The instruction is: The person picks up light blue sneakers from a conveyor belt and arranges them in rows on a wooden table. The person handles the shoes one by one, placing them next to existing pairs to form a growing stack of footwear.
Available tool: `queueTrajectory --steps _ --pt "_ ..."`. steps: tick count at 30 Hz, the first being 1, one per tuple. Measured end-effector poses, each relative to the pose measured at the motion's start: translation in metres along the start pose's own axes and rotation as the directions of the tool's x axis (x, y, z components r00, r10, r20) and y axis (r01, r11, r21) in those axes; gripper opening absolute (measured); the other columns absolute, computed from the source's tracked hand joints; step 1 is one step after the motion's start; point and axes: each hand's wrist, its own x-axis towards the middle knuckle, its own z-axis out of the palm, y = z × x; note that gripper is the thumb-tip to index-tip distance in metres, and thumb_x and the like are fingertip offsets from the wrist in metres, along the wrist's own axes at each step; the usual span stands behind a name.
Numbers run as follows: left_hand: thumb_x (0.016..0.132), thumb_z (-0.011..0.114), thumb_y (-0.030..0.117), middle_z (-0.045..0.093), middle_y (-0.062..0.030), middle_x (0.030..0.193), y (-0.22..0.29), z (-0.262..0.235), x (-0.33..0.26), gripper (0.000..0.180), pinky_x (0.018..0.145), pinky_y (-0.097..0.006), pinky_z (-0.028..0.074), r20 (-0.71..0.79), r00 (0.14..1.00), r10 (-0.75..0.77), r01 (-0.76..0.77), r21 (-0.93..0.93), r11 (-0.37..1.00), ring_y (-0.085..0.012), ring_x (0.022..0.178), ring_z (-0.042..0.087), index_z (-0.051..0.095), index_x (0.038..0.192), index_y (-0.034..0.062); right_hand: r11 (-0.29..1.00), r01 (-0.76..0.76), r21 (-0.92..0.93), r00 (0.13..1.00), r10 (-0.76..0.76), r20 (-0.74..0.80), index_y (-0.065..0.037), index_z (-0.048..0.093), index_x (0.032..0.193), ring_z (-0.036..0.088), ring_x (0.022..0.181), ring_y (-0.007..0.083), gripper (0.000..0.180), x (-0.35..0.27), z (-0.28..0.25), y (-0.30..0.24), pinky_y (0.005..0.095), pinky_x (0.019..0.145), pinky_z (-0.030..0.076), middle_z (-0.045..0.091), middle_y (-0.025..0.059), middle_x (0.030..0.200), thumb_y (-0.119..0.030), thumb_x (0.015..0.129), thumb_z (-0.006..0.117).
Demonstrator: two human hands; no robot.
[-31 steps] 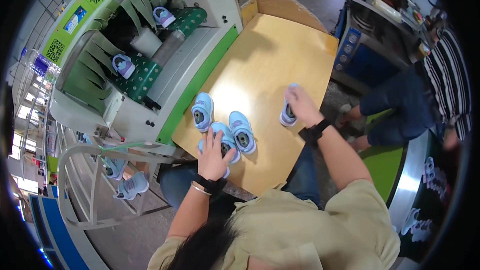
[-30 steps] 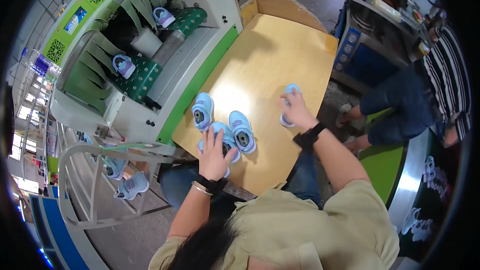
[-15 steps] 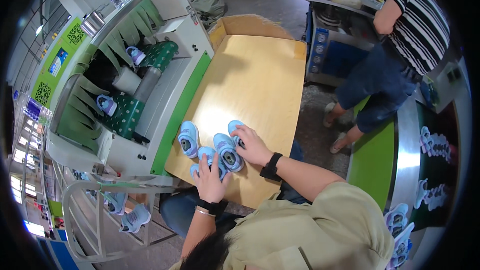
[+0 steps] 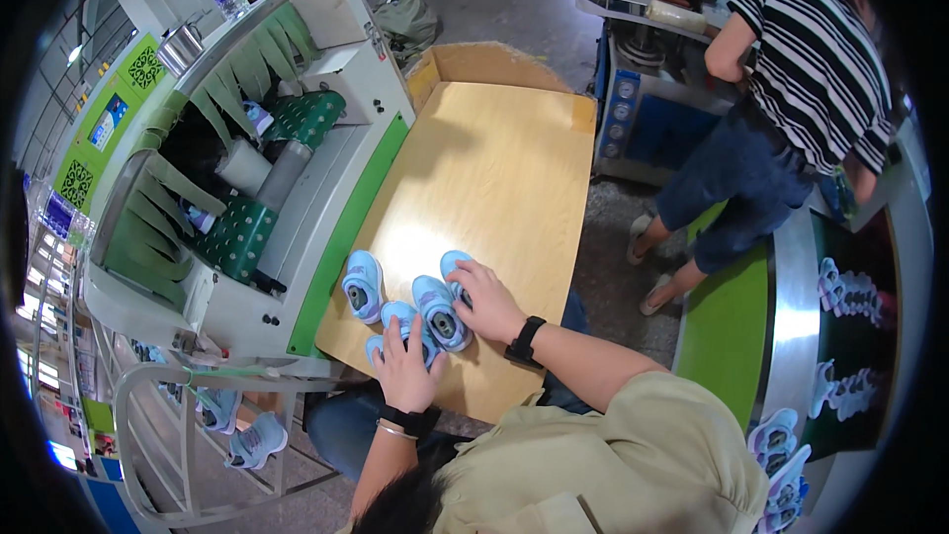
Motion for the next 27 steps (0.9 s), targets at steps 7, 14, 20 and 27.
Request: queueTrajectory --steps 7,14,20,27 --pt "0.086 0.076 0.043 0.037 -0.0235 0.158 0.0017 -0.0021 0.0010 0.080 0.111 -0.064 0.032 0.000 1.000 -0.005 0.005 -0.002 1.000 -0.0429 0.143 0.041 0.046 0.154 0.0144 1.000 0.007 -0.014 1.000 -0.007 -0.024 -0.010 0.059 0.130 0.046 0.135 0.0429 0.046 0.0011 0.0001 0.0007 0.0483 0.115 0.040 0.050 0.0206 0.146 -0.014 0.086 0.071" --pt "0.087 0.075 0.041 0.038 -0.0241 0.158 0.0026 -0.0036 0.0009 0.077 0.110 -0.066 0.031 -0.001 1.000 -0.005 0.005 -0.037 0.999 -0.0464 0.143 0.039 0.047 0.153 0.0138 1.000 0.011 -0.019 1.000 -0.012 -0.027 -0.009 0.060 0.130 0.047 0.135 0.0427 0.046 0.0012 -0.0018 -0.0015 0.0483 0.115 0.040 0.050 0.0206 0.146 -0.013 0.086 0.071" --pt "0.086 0.077 0.040 0.038 -0.0247 0.159 0.0015 -0.0026 -0.0002 0.079 0.112 -0.064 0.031 0.001 1.000 -0.011 0.011 -0.017 1.000 -0.0434 0.144 0.040 0.046 0.154 0.0154 1.000 0.018 -0.010 0.999 -0.019 -0.027 -0.008 0.060 0.129 0.047 0.135 0.0435 0.045 0.0019 -0.0008 -0.0017 0.0488 0.115 0.040 0.051 0.0209 0.145 -0.012 0.085 0.071" --pt "0.086 0.077 0.039 0.038 -0.0245 0.159 0.0020 -0.0044 0.0014 0.078 0.113 -0.066 0.031 0.001 1.000 -0.010 0.010 -0.032 0.999 -0.0435 0.144 0.041 0.046 0.154 0.0164 1.000 0.020 0.000 1.000 -0.020 0.003 -0.008 0.057 0.131 0.044 0.138 0.0444 0.046 0.0021 -0.0027 0.0000 0.0502 0.117 0.036 0.048 0.0227 0.148 -0.010 0.087 0.071"
